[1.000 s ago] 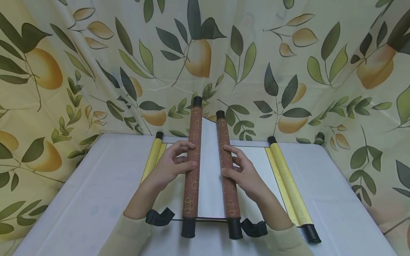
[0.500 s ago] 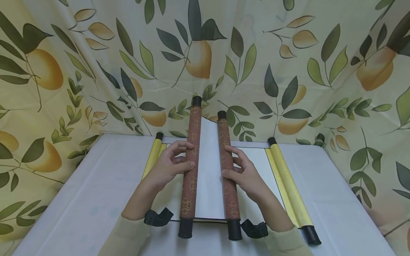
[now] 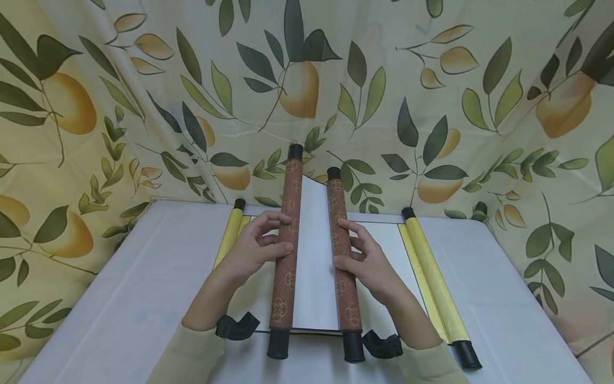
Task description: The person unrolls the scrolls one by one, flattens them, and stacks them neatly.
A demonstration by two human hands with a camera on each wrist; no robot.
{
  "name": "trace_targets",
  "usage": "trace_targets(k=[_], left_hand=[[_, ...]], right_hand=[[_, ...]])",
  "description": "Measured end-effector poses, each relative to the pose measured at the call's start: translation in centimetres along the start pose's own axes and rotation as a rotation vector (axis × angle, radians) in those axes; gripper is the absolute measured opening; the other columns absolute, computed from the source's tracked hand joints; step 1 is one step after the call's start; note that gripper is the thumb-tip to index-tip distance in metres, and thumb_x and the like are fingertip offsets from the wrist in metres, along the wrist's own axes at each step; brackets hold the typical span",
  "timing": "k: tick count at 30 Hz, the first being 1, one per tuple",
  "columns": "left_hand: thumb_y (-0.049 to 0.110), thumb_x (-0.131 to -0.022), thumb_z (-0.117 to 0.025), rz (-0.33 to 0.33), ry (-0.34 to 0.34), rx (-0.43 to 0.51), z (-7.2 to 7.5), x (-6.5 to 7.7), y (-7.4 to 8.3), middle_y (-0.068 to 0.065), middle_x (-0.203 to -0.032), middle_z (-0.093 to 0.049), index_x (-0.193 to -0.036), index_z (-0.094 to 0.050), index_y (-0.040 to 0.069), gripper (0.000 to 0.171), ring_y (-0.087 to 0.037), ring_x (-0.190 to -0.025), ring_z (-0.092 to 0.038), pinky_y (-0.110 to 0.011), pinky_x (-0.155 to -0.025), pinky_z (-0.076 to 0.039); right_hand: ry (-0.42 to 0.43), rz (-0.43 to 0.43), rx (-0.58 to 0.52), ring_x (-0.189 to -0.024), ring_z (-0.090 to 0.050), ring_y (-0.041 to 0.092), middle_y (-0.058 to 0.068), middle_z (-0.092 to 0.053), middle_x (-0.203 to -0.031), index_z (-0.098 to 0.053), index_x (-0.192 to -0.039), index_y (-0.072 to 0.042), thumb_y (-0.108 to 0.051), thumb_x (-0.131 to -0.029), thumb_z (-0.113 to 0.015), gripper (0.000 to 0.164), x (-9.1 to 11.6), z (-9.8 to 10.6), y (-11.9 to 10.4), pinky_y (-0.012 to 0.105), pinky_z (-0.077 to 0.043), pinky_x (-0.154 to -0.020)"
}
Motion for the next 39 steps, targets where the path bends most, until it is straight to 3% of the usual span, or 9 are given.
trace_targets(k=[39], left_hand=[[0.001, -0.089, -0.068, 0.006, 0.014, 0.007, 0.22, 0.36, 0.82, -0.014, -0.136, -0.049, -0.13, -0.053, 0.008, 0.045, -0.025, -0.101, -0.06, -0.029, -0.077, -0.055]], right_hand=[[0.022, 0.002, 0.021, -0.125, -0.053, 0.042, 0.023, -0.038, -0.147, -0.033, -0.152, -0.027, -0.003, -0.091, -0.066, 0.074, -0.11, 0.24, 0.44, 0.046, -0.056, -0.086]])
Point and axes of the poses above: each hand's wrist, its own x-axis away from the middle knuckle, its own z-axis out of the back of the hand, y = z × x, the point moved 5 cm from there along -x, towards the middle knuckle
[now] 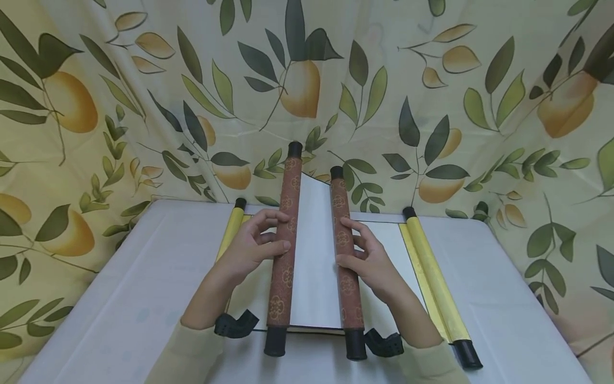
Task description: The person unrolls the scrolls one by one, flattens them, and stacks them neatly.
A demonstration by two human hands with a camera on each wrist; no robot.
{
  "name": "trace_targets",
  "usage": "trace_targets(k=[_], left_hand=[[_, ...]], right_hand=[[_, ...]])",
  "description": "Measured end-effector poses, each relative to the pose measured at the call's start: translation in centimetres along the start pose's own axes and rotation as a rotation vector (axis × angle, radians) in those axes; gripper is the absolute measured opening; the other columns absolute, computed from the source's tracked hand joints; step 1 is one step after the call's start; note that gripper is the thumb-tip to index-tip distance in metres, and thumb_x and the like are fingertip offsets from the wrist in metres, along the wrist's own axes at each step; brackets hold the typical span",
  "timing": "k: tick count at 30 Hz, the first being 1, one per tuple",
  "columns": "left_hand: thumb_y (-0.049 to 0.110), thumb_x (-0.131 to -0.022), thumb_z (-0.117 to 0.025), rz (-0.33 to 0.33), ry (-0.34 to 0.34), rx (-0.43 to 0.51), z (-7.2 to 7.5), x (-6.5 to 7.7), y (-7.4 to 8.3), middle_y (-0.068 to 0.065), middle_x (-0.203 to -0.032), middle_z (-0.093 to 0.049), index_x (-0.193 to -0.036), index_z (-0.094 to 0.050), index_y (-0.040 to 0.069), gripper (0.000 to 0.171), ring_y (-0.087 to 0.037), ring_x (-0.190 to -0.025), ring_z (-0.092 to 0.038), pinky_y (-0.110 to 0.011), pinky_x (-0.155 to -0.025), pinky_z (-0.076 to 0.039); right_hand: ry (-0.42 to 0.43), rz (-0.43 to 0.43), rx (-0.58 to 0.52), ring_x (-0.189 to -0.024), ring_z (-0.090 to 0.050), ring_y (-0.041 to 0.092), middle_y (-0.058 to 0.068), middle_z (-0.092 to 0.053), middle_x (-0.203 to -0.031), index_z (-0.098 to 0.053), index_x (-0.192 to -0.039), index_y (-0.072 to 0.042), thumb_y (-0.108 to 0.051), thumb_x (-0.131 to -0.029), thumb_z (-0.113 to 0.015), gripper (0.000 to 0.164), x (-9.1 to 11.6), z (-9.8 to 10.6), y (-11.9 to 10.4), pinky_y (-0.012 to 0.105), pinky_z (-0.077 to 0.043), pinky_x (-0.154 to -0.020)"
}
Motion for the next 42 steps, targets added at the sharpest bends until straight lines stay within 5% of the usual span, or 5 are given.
trace_targets(k=[42], left_hand=[[-0.001, -0.089, -0.066, -0.008, 0.017, 0.042, 0.74, -0.07, 0.07, -0.014, -0.135, -0.048, -0.131, -0.051, 0.006, 0.045, -0.019, -0.098, -0.063, -0.031, -0.078, -0.056]], right_hand=[[0.003, -0.005, 0.0, -0.122, -0.054, 0.041, 0.022, -0.041, -0.144, -0.033, -0.152, -0.027, -0.003, -0.09, -0.066, 0.074, -0.26, 0.14, 0.18, 0.044, -0.057, -0.083]])
Point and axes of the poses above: each hand's wrist, its own x-axis away from the middle knuckle, its own z-axis out of the back of the hand, y = z × x, the point moved 5 cm from there along -x, towards the middle knuckle
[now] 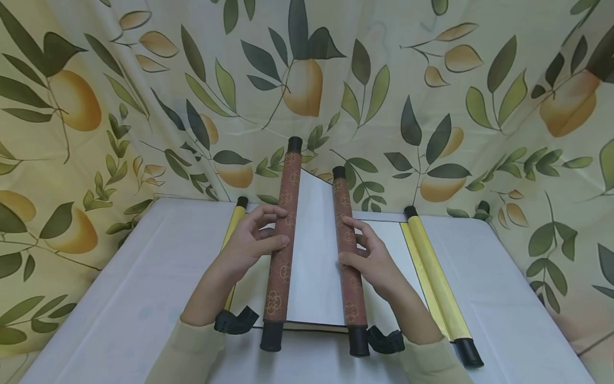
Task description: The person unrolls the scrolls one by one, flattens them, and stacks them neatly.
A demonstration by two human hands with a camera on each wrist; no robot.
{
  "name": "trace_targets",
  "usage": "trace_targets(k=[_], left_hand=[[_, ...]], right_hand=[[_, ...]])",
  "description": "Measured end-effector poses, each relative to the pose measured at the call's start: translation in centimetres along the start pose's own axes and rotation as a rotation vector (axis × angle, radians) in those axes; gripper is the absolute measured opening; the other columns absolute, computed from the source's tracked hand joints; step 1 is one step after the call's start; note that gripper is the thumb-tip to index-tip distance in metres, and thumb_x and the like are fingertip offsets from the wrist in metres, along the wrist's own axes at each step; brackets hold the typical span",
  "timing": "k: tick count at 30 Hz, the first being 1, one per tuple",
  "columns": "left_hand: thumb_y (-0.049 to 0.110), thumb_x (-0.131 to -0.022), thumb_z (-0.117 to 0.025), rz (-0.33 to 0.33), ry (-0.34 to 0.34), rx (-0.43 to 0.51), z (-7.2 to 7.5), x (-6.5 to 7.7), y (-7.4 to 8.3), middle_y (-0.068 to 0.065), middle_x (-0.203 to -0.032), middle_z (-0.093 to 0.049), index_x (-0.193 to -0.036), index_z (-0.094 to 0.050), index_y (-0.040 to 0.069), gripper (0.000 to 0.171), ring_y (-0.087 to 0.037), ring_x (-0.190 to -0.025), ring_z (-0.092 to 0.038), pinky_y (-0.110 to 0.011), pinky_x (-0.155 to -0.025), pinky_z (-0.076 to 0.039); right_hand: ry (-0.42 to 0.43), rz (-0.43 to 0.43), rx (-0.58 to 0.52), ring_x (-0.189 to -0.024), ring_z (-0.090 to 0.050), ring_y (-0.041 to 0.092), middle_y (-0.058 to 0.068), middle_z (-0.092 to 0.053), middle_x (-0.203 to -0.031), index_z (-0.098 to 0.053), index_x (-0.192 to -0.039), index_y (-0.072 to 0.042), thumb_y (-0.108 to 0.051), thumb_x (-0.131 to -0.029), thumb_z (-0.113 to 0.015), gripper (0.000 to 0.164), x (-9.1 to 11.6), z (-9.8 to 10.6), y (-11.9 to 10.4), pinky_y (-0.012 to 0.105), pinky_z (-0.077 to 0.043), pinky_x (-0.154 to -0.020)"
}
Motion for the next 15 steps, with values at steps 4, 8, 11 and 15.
trace_targets(k=[4, 8, 11, 15], left_hand=[[0.0, -0.088, -0.067, -0.007, -0.004, 0.008, 0.15, 0.07, 0.06, -0.014, -0.134, -0.048, -0.131, -0.051, 0.005, 0.046, -0.018, -0.097, -0.063, -0.03, -0.077, -0.055], [0.0, -0.088, -0.067, -0.016, -0.011, 0.016, 0.25, 0.1, 0.12, -0.015, -0.135, -0.048, -0.131, -0.05, 0.004, 0.046, -0.018, -0.098, -0.063, -0.031, -0.077, -0.056], [0.0, -0.088, -0.066, -0.02, -0.013, 0.023, 0.3, 0.09, 0.13, -0.015, -0.134, -0.047, -0.13, -0.05, 0.004, 0.045, -0.018, -0.098, -0.063, -0.031, -0.077, -0.056], [0.0, -0.089, -0.066, -0.019, -0.007, 0.023, 0.34, 0.17, 0.27, -0.015, -0.133, -0.047, -0.13, -0.051, 0.005, 0.044, -0.018, -0.098, -0.063, -0.031, -0.077, -0.056]], right_hand=[[0.002, -0.009, 0.006, -0.123, -0.054, 0.041, 0.022, -0.04, -0.146, -0.033, -0.152, -0.028, -0.006, -0.091, -0.067, 0.074, 0.01, -0.16, 0.01, 0.045, -0.057, -0.085], [0.001, -0.01, 0.004, -0.124, -0.054, 0.042, 0.022, -0.039, -0.147, -0.033, -0.152, -0.029, -0.006, -0.091, -0.067, 0.074, -0.01, -0.2, 0.08, 0.046, -0.057, -0.086], [0.001, -0.008, 0.004, -0.124, -0.053, 0.042, 0.023, -0.039, -0.146, -0.033, -0.153, -0.028, -0.005, -0.091, -0.066, 0.074, 0.01, -0.09, 0.13, 0.047, -0.057, -0.086], [0.001, -0.01, 0.015, -0.126, -0.053, 0.043, 0.023, -0.039, -0.147, -0.033, -0.152, -0.028, -0.007, -0.092, -0.067, 0.072, 0.01, -0.02, 0.11, 0.047, -0.056, -0.087]])
Point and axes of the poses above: each hand's wrist, its own x-axis away from the middle knuckle, its own z-axis out of the back of the hand, y = z × x, the point moved 5 cm from there along -x, towards the middle knuckle
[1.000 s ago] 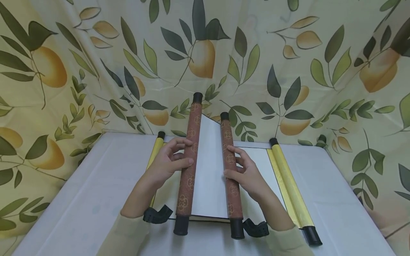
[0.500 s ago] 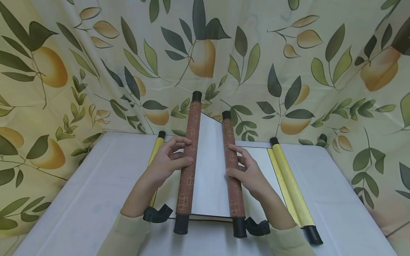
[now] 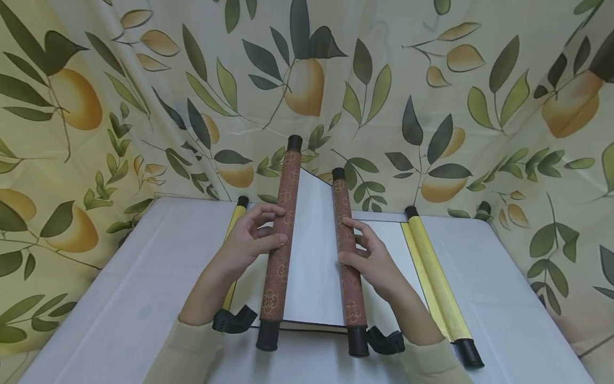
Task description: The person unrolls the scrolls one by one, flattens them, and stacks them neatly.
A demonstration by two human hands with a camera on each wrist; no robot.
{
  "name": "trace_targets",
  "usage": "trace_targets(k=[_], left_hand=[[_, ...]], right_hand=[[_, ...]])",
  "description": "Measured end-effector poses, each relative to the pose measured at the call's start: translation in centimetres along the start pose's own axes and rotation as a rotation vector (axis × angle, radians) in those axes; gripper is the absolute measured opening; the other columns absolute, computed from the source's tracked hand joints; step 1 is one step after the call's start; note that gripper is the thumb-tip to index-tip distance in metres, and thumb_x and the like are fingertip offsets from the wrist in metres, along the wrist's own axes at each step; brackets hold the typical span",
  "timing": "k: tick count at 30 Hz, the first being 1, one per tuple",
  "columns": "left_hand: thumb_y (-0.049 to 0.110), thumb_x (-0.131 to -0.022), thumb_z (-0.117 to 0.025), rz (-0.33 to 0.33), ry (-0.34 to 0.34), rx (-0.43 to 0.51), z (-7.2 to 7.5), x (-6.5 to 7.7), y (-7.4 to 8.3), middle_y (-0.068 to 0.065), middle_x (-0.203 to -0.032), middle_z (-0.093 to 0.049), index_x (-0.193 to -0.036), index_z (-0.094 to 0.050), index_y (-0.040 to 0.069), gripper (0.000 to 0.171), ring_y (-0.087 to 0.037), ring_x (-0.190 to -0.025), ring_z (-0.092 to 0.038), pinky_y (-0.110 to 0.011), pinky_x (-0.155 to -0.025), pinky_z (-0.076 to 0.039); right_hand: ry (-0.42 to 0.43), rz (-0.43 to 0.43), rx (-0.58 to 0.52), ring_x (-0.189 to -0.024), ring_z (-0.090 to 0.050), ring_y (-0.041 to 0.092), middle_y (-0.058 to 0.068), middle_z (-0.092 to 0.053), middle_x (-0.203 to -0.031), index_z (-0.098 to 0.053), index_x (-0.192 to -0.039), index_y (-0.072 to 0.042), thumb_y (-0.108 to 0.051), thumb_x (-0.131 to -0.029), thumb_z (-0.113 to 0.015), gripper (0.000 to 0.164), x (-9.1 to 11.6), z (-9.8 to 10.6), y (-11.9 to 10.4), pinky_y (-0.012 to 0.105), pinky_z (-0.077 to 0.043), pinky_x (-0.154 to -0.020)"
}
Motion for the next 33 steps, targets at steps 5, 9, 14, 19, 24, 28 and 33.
trace_targets(k=[5, 9, 14, 19, 24, 28, 33], left_hand=[[0.0, -0.089, -0.066, -0.006, 0.004, -0.006, 0.06, 0.1, 0.36, -0.017, -0.132, -0.047, -0.13, -0.051, 0.004, 0.044, -0.019, -0.1, -0.064, -0.032, -0.078, -0.056], [0.0, -0.089, -0.066, -0.008, 0.002, -0.01, 0.1, 0.07, 0.49, -0.017, -0.133, -0.047, -0.13, -0.051, 0.005, 0.044, -0.02, -0.102, -0.064, -0.032, -0.078, -0.056], [0.0, -0.089, -0.066, -0.014, -0.004, -0.003, 0.13, 0.07, 0.58, -0.018, -0.133, -0.047, -0.131, -0.051, 0.004, 0.044, -0.02, -0.1, -0.064, -0.032, -0.077, -0.056], [-0.001, -0.088, -0.065, -0.017, -0.003, 0.008, 0.26, 0.2, 0.7, -0.018, -0.135, -0.046, -0.13, -0.05, 0.004, 0.045, -0.019, -0.099, -0.064, -0.031, -0.077, -0.056], [-0.001, -0.089, -0.065, -0.018, -0.003, 0.007, 0.43, 0.23, 0.78, -0.018, -0.136, -0.045, -0.131, -0.05, 0.004, 0.045, -0.019, -0.102, -0.065, -0.031, -0.078, -0.056], [-0.001, -0.089, -0.065, -0.023, 0.001, 0.001, 0.63, 0.29, 0.86, -0.018, -0.137, -0.045, -0.131, -0.049, 0.004, 0.045, -0.02, -0.103, -0.064, -0.032, -0.079, -0.056], [-0.001, -0.089, -0.065, -0.029, 0.0, -0.006, 0.65, 0.38, 1.02, -0.018, -0.138, -0.044, -0.131, -0.049, 0.004, 0.045, -0.021, -0.102, -0.064, -0.032, -0.079, -0.056]], right_hand=[[-0.012, 0.007, -0.001, -0.128, -0.051, 0.043, 0.024, -0.037, -0.149, -0.032, -0.153, -0.027, -0.006, -0.092, -0.064, 0.071, 0.06, -0.05, -0.12, 0.046, -0.056, -0.088], [-0.009, 0.023, -0.01, -0.128, -0.05, 0.044, 0.025, -0.035, -0.149, -0.031, -0.153, -0.026, -0.004, -0.093, -0.061, 0.071, 0.25, 0.04, -0.24, 0.046, -0.056, -0.086], [-0.01, 0.015, -0.012, -0.127, -0.051, 0.043, 0.024, -0.036, -0.148, -0.031, -0.153, -0.026, -0.005, -0.092, -0.063, 0.072, 0.37, 0.02, -0.26, 0.046, -0.056, -0.087], [-0.008, 0.02, -0.01, -0.127, -0.051, 0.042, 0.024, -0.038, -0.147, -0.032, -0.153, -0.027, -0.004, -0.092, -0.063, 0.073, 0.29, 0.02, -0.29, 0.045, -0.056, -0.088], [-0.013, 0.031, 0.0, -0.128, -0.051, 0.043, 0.024, -0.038, -0.147, -0.032, -0.153, -0.027, -0.004, -0.092, -0.064, 0.072, 0.15, 0.1, -0.29, 0.045, -0.055, -0.09], [-0.01, 0.038, 0.006, -0.129, -0.05, 0.043, 0.024, -0.038, -0.147, -0.032, -0.153, -0.027, -0.003, -0.092, -0.062, 0.072, 0.01, 0.22, -0.27, 0.047, -0.055, -0.091], [-0.011, 0.034, 0.007, -0.127, -0.051, 0.043, 0.024, -0.039, -0.146, -0.032, -0.153, -0.027, -0.004, -0.092, -0.063, 0.071, -0.02, 0.25, -0.26, 0.046, -0.055, -0.09]])
Point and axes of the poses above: each hand's wrist, its own x-axis away from the middle knuckle, its own z-axis out of the back of the hand, y = z × x, the point moved 5 cm from there along -x, towards the middle knuckle
